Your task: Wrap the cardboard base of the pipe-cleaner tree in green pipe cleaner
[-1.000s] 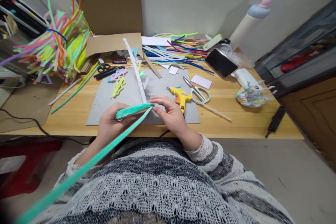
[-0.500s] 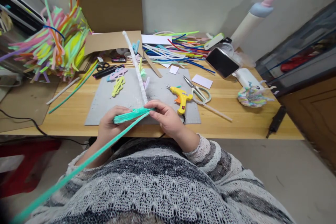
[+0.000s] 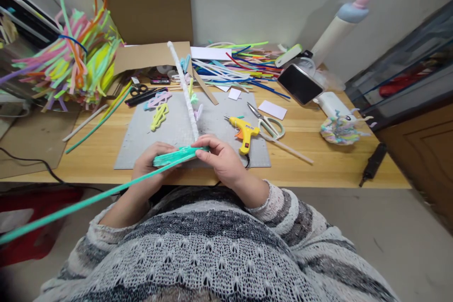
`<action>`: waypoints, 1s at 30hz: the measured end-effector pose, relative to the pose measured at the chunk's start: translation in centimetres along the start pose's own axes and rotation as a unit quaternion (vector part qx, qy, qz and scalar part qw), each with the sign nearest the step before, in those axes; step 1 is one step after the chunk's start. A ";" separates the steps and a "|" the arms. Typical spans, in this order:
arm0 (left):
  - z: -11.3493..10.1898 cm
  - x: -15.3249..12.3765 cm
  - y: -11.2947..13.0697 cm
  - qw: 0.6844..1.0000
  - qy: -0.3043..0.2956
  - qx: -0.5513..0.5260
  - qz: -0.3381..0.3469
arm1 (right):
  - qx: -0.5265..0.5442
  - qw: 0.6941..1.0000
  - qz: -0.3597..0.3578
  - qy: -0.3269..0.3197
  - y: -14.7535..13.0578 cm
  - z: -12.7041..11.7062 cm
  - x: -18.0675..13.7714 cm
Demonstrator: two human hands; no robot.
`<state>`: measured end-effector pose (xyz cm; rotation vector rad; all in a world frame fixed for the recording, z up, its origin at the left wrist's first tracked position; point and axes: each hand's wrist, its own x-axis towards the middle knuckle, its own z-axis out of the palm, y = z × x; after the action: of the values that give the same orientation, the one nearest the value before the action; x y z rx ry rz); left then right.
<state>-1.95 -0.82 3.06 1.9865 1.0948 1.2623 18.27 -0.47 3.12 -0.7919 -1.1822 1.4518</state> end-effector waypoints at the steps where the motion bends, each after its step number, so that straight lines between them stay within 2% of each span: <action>1: 0.0 0.0 0.0 1.000 0.000 0.005 0.001 | -0.001 1.000 0.001 -0.003 -0.1 0.1 0.0; 7: -0.1 0.3 0.8 1.000 -0.019 0.015 -0.012 | -0.025 0.999 0.012 -0.016 -0.5 0.3 0.1; 12: -0.4 1.0 1.5 0.998 -0.039 0.025 -0.051 | -0.026 0.999 0.025 -0.031 -0.7 0.2 0.5; 17: -0.5 2.0 1.8 0.994 -0.061 0.025 -0.091 | -0.024 0.998 0.062 -0.012 -1.0 0.3 1.0; 21: -0.5 2.3 1.7 0.993 -0.075 0.037 -0.081 | -0.023 0.998 0.064 0.002 -1.0 0.3 1.2; 25: -0.2 2.1 1.4 0.999 -0.023 0.020 -0.016 | -0.018 0.998 0.052 0.018 -0.8 0.3 1.2; 28: 0.2 1.8 1.4 0.997 0.036 -0.054 0.038 | -0.009 0.999 0.044 0.021 -0.6 0.3 1.2; 30: 0.5 1.5 1.6 0.991 0.072 -0.102 0.051 | -0.009 0.999 0.040 0.023 -0.5 0.3 1.1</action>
<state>-0.54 -0.38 4.82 1.8403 0.8978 1.5282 17.93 0.52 3.82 -0.8891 -1.1414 1.4828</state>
